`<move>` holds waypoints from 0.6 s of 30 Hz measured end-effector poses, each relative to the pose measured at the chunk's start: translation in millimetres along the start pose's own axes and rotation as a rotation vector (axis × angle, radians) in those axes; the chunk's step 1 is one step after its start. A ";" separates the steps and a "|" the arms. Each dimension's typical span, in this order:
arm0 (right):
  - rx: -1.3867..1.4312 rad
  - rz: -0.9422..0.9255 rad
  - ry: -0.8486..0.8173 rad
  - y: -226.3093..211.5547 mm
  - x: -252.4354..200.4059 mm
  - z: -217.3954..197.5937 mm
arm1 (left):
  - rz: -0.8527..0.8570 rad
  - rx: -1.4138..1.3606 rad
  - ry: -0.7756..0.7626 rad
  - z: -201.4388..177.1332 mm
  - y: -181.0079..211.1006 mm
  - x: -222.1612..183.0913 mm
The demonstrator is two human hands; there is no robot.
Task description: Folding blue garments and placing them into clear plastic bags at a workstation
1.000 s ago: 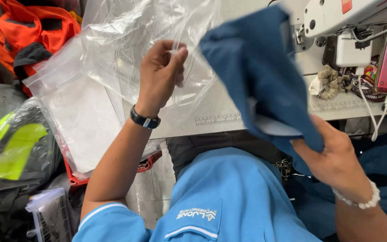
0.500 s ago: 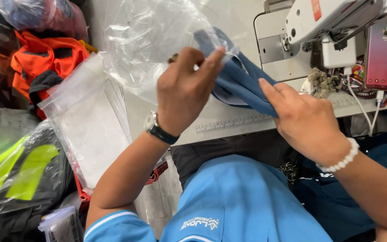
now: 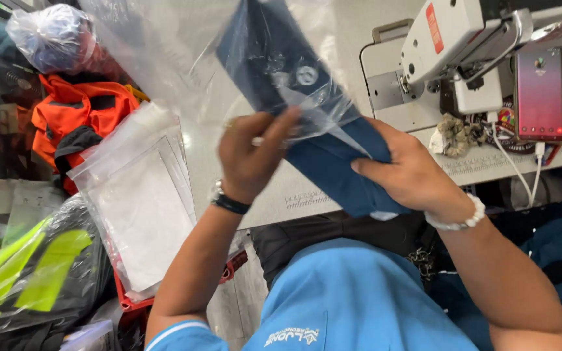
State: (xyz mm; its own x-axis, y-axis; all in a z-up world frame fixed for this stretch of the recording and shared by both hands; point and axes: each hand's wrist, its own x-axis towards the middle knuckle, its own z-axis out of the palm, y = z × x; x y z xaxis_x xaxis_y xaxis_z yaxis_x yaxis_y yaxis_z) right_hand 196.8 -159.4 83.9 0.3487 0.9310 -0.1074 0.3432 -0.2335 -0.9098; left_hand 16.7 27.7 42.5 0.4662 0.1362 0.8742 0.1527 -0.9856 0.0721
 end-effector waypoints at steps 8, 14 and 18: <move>0.287 -0.073 0.138 20.2 12.9 43.5 | 0.006 0.043 0.035 -6.7 10.0 11.3; -0.335 -0.239 0.061 -3.1 -1.8 58.6 | -0.008 0.118 0.050 -5.8 -13.7 34.4; -0.325 -0.127 0.081 4.2 9.8 40.4 | 0.175 -0.070 -0.070 -12.7 6.4 39.1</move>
State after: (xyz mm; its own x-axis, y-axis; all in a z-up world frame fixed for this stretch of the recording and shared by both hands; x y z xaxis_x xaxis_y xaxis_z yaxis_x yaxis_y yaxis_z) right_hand 166.4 -140.0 62.8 0.3486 0.9363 0.0426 0.6434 -0.2060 -0.7373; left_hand 24.8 25.5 83.3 0.5401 -0.0337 0.8409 0.0040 -0.9991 -0.0425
